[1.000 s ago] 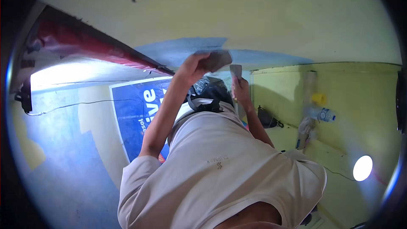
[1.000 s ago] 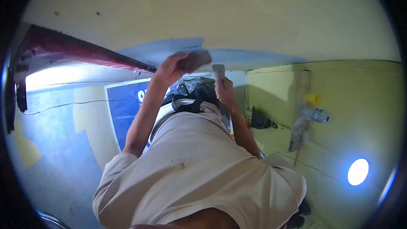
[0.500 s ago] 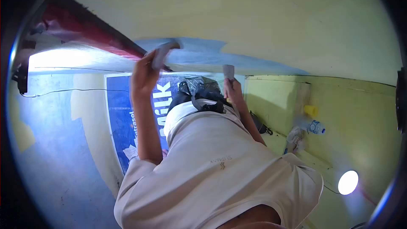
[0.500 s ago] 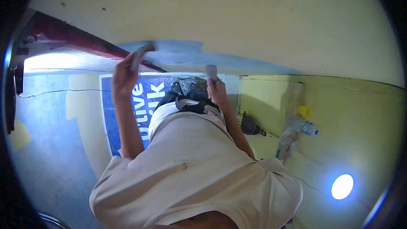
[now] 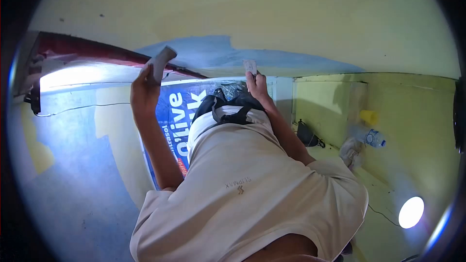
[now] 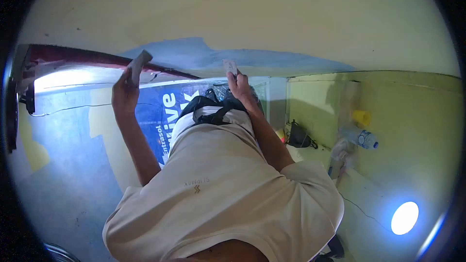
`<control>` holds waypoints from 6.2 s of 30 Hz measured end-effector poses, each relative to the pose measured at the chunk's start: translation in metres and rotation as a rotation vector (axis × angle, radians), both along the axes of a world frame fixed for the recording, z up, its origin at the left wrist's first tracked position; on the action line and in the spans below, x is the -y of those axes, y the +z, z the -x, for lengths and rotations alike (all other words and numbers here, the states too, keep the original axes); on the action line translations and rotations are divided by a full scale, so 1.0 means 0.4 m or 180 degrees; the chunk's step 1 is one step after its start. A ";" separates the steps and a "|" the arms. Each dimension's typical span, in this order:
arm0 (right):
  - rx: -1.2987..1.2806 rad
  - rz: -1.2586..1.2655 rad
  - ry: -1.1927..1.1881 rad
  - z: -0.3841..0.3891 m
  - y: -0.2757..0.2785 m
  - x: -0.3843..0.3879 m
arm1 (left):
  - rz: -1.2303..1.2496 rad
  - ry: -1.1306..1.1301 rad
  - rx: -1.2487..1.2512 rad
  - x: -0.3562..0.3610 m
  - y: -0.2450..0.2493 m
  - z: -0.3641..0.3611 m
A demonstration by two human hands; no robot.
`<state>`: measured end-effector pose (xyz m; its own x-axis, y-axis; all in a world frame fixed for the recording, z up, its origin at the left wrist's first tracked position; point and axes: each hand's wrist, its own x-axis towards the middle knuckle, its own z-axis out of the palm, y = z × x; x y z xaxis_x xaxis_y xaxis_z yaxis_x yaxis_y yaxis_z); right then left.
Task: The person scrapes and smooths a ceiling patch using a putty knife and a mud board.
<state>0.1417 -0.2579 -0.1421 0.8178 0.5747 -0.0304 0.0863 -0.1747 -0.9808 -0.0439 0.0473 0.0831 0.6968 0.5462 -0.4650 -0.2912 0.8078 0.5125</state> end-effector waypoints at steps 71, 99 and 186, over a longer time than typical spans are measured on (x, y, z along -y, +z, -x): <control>-0.0094 -0.1006 -0.0753 -0.022 -0.048 -0.046 | -0.1195 -0.1943 -0.1748 0.267 -0.128 -0.073; -0.0822 -0.1583 -0.0843 0.006 0.020 -0.059 | -0.1195 -0.1969 -0.1664 0.254 -0.140 -0.041; -0.1079 -0.1566 -0.0691 0.031 0.106 -0.065 | -0.1248 -0.2298 -0.1434 0.229 -0.130 -0.076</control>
